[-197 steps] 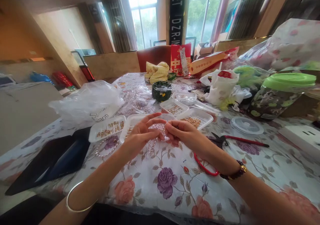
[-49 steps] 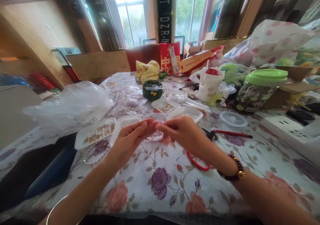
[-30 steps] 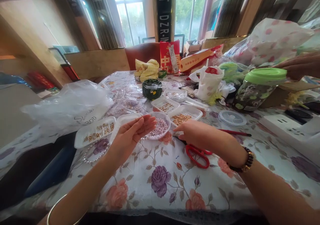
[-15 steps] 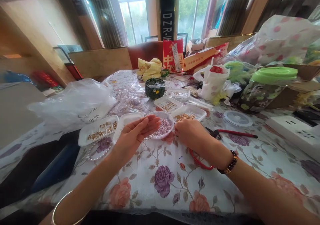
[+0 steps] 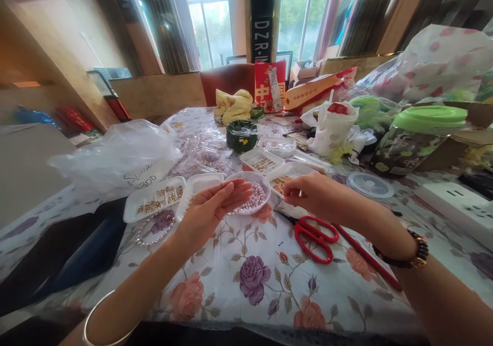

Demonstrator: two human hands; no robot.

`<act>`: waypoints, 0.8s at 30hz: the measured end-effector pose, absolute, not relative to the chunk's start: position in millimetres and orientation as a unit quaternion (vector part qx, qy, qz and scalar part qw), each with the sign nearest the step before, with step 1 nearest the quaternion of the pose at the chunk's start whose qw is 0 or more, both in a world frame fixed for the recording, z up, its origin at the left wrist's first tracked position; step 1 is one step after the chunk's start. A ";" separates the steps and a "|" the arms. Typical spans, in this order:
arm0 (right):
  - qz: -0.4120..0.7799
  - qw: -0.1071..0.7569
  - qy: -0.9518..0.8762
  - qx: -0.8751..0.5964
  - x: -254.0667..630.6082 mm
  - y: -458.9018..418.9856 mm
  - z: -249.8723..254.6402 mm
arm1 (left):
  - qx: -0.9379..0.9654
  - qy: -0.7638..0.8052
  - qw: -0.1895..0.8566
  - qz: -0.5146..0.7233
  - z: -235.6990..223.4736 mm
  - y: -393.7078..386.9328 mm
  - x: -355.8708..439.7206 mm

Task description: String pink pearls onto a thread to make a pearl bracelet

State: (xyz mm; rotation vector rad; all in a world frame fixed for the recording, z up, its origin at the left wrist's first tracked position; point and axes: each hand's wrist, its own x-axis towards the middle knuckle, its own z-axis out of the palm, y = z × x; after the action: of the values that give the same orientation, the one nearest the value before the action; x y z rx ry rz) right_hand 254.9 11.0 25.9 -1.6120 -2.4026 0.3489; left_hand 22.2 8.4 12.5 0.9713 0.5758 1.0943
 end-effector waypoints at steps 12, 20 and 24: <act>0.298 0.241 -0.786 -0.485 239.9 0.1 43.2 | 0.443 0.262 0.713 0.476 11.6 8.9 23.2; 0.456 0.341 -0.701 -0.429 220.1 0.4 33.2 | 0.434 0.260 0.720 0.474 11.5 7.9 24.3; 0.477 0.373 -0.664 -0.439 213.2 0.0 28.4 | 0.437 0.254 0.725 0.468 12.5 7.5 24.1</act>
State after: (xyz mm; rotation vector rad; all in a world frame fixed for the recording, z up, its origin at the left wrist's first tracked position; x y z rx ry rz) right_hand 213.2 0.0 28.4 -1.1257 -1.7008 1.2226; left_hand 24.1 7.5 12.5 0.9631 0.5601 1.0321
